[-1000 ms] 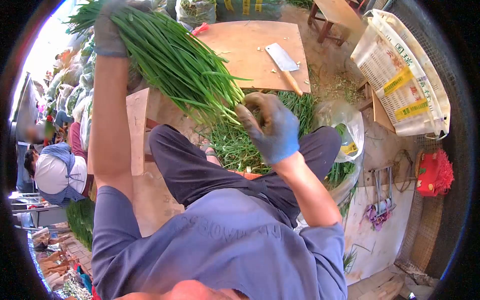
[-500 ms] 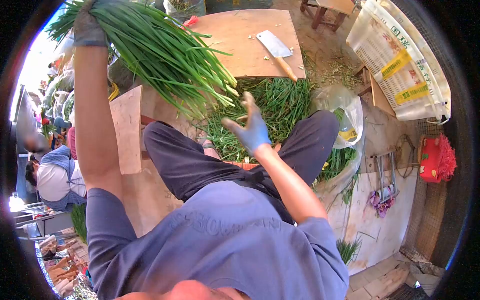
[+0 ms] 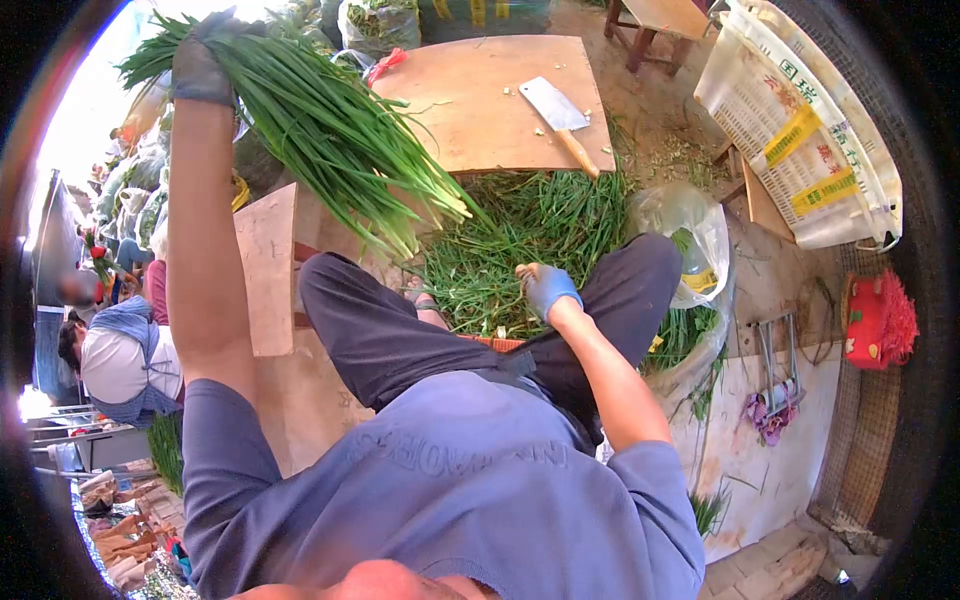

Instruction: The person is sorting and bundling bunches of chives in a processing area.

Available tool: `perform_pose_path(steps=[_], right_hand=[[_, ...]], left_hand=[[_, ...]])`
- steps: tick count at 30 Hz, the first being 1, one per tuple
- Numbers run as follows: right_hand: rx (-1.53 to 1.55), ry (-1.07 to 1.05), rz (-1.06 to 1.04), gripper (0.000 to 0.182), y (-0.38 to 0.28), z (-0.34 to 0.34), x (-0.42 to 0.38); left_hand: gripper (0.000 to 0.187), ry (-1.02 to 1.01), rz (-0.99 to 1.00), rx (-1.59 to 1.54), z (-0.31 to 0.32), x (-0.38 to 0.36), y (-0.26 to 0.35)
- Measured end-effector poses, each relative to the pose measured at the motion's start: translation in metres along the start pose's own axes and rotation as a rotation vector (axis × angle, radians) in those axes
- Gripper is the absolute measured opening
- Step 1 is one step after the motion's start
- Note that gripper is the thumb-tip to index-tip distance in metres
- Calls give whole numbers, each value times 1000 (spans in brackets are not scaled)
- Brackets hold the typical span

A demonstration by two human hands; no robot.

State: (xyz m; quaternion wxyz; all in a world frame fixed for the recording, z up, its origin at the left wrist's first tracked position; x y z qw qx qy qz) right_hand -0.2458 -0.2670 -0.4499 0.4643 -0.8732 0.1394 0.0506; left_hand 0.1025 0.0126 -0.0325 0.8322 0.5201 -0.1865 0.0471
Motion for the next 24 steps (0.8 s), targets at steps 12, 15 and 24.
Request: perform_pose_path(steps=[12, 15, 24], right_hand=[[1891, -307, -716, 35, -272, -154, 31], [1462, -346, -438, 24, -360, -110, 48], [199, 415, -814, 12, -355, -232, 47]], left_hand=[[6, -147, -287, -120, 49, -54, 7], [11, -373, -335, -180, 47, -60, -14], [21, -371, -316, -232, 67, -104, -16]])
Point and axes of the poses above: each hand's wrist, its own x-axis towards the middle knuckle, its own z-axis out of the palm, y = z × x, the point moved 6 cm from there along x, towards the middle knuckle, and after that the axes turned 5 degrees about y, right-handed, at the moved point
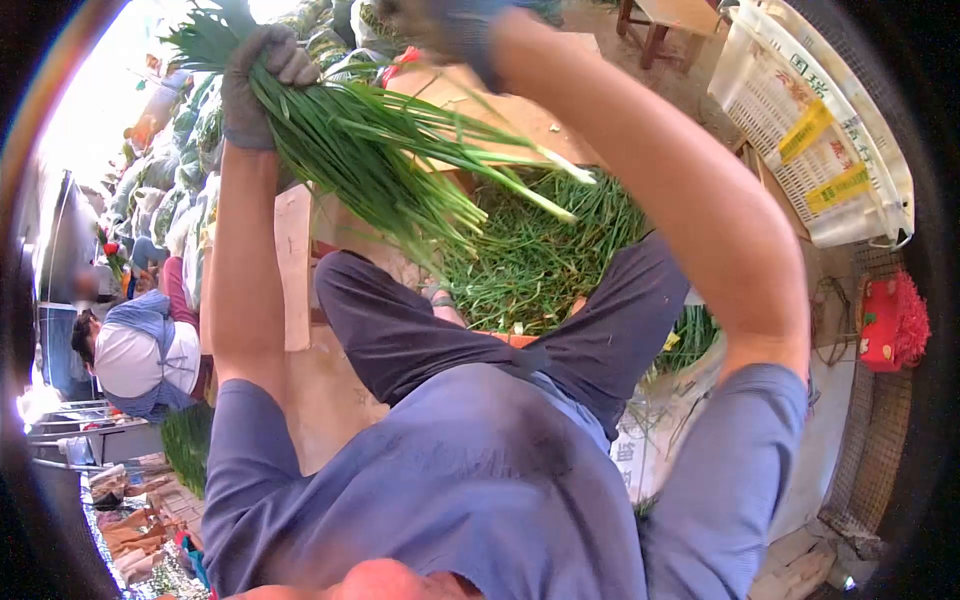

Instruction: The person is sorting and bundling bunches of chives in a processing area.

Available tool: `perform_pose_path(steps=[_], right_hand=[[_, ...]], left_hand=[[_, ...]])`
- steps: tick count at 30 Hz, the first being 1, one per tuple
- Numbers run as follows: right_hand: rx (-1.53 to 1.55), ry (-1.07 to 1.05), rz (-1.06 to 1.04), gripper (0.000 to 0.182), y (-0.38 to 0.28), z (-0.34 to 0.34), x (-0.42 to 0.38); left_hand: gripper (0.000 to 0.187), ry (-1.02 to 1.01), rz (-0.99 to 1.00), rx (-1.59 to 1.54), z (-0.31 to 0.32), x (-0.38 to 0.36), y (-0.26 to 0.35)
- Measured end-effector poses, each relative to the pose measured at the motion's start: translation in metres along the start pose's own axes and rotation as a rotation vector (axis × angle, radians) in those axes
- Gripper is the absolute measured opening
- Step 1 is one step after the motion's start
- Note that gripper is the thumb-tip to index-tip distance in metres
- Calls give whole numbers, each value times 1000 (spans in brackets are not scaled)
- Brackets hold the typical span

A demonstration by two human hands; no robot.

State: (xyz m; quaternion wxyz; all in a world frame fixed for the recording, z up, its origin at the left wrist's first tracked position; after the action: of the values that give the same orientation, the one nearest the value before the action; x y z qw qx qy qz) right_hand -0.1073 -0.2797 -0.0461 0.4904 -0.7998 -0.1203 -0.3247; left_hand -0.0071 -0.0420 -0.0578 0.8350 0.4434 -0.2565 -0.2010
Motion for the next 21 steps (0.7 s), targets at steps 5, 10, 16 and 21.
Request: perform_pose_path(steps=[5, 10, 16, 21], right_hand=[[114, 617, 175, 6, 26, -174, -55], [912, 589, 442, 23, 127, -221, -155], [22, -777, 636, 57, 132, -10, -295], [259, -622, 743, 69, 116, 95, -290]], left_hand=[[20, 21, -6, -121, -45, -2, 32], [25, 244, 146, 20, -52, 1, 50], [31, 535, 443, 308, -35, 9, 86], [36, 651, 563, 428, -41, 32, 117]])
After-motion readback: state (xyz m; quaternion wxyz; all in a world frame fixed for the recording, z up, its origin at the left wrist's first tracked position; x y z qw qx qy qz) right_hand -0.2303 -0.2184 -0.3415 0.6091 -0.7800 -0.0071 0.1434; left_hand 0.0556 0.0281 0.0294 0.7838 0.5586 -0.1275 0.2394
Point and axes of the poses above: each hand's wrist, its own x-axis towards the middle knuckle, its own z-axis out of the palm, y = z × x, the point moved 6 cm from there along x, towards the middle knuckle, and after that the axes turned 5 degrees about y, right-handed, at the moved point
